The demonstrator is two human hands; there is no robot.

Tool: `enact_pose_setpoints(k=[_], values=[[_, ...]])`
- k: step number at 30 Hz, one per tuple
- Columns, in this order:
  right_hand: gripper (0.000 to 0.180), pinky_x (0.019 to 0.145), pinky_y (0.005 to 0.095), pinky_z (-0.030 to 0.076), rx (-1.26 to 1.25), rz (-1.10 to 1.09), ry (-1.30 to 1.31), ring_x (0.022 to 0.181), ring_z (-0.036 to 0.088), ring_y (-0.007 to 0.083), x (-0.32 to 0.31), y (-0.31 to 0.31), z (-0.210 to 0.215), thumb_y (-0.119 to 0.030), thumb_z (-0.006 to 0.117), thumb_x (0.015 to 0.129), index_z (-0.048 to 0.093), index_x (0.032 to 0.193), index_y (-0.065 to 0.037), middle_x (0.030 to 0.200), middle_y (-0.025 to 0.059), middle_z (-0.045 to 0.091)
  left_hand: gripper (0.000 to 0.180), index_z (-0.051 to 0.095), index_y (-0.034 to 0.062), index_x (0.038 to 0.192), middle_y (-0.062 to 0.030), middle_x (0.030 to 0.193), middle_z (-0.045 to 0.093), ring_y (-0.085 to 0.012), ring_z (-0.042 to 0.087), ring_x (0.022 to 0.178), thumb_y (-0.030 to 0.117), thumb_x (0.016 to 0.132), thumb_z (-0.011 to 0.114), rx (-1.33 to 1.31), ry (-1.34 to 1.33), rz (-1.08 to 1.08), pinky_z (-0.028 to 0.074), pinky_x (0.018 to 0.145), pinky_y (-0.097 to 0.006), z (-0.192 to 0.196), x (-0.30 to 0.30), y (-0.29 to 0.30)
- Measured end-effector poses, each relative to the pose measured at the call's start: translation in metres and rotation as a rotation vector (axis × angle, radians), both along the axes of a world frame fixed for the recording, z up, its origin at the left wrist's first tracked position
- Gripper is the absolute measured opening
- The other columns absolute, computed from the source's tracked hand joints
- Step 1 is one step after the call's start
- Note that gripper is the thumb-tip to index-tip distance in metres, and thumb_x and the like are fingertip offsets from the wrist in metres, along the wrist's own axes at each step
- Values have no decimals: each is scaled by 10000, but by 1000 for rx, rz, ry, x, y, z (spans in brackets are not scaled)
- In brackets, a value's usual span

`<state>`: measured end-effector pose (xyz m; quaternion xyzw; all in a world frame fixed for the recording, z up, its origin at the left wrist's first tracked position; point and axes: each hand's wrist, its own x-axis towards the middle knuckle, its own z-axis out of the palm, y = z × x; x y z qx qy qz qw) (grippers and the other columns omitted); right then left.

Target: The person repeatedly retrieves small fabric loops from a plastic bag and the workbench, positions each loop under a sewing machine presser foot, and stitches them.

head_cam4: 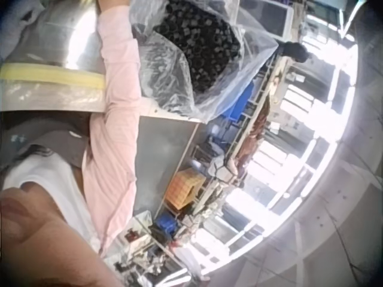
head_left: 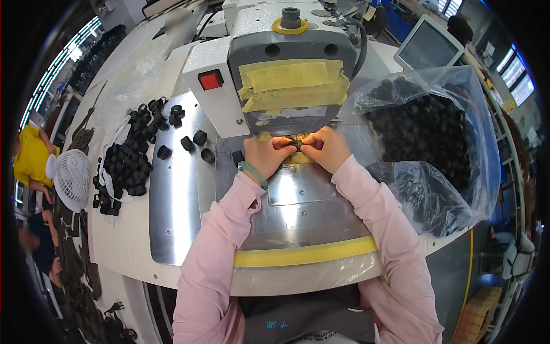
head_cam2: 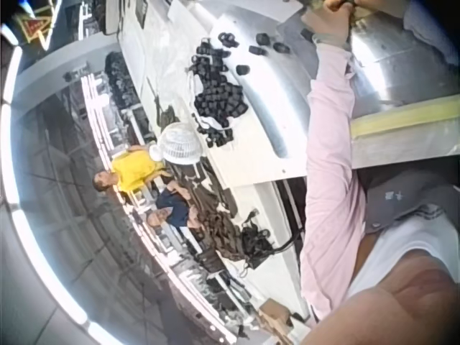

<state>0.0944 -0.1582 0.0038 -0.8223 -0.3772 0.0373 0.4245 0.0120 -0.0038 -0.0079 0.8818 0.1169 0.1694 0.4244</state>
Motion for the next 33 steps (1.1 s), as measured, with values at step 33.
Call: enact_pose_setpoints(k=[33], values=[[142,562,297,435,48,-49,-34,612,536,205,-5,2,-5,-110,669,635,586,715,-27,689,81,534,284,656,-2,760,-94,642,634,-137,611,555,240,618,696,-172,-35,-31,473,587,-212,-12,4,5]])
